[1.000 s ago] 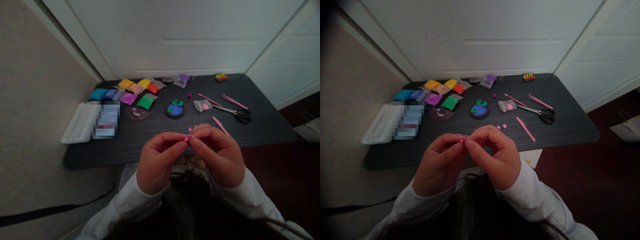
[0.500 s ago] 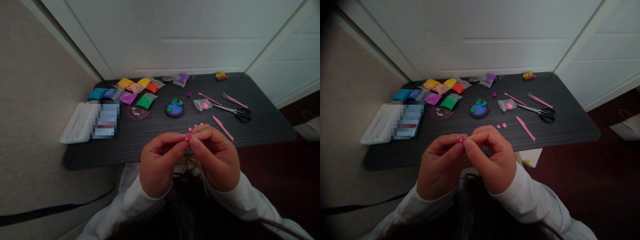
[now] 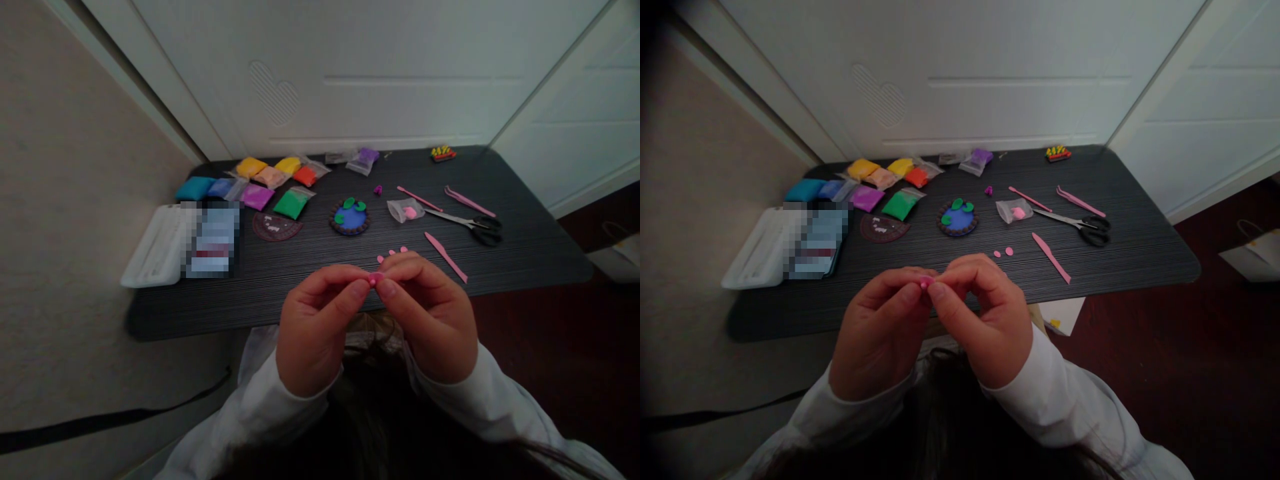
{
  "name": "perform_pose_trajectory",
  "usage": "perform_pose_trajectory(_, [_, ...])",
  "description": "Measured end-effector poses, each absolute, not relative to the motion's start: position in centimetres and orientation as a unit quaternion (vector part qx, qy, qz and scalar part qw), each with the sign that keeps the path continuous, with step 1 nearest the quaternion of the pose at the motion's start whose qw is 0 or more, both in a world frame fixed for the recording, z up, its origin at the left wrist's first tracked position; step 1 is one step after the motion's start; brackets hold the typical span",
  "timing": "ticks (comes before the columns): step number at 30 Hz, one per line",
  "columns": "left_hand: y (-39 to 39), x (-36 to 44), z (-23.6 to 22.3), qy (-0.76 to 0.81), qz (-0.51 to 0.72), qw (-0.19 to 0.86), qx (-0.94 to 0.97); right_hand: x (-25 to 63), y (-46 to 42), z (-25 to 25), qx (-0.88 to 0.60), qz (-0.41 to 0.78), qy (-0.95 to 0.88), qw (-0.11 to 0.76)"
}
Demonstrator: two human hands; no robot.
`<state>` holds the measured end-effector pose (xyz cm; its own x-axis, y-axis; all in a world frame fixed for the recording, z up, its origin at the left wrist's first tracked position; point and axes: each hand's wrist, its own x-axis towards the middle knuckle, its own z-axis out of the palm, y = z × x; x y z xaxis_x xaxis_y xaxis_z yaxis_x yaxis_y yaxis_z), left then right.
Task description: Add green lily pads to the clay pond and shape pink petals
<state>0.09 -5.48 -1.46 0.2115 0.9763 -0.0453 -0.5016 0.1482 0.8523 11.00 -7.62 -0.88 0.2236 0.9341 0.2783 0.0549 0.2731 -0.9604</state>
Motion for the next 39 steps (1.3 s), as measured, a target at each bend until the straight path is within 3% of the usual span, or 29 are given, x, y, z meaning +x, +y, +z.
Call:
perform_pose_trajectory(27, [-5.62,0.27,-1.91,0.306,0.564,0.671,0.371,10.87,-7.61,-1.46,-0.488,0.366,-0.507,0.609])
perform_pose_trajectory(34, [-5.2,-0.01,-1.81,0.3,0.507,0.735,0.335,11.1,-7.79,-1.18,-0.47,0.372,-0.526,0.603])
perform_pose_trajectory(39, [-5.05,-0.03,-2.06,0.295,0.521,0.716,0.358,11.18,-7.68,-1.41,-0.472,0.365,-0.531,0.602])
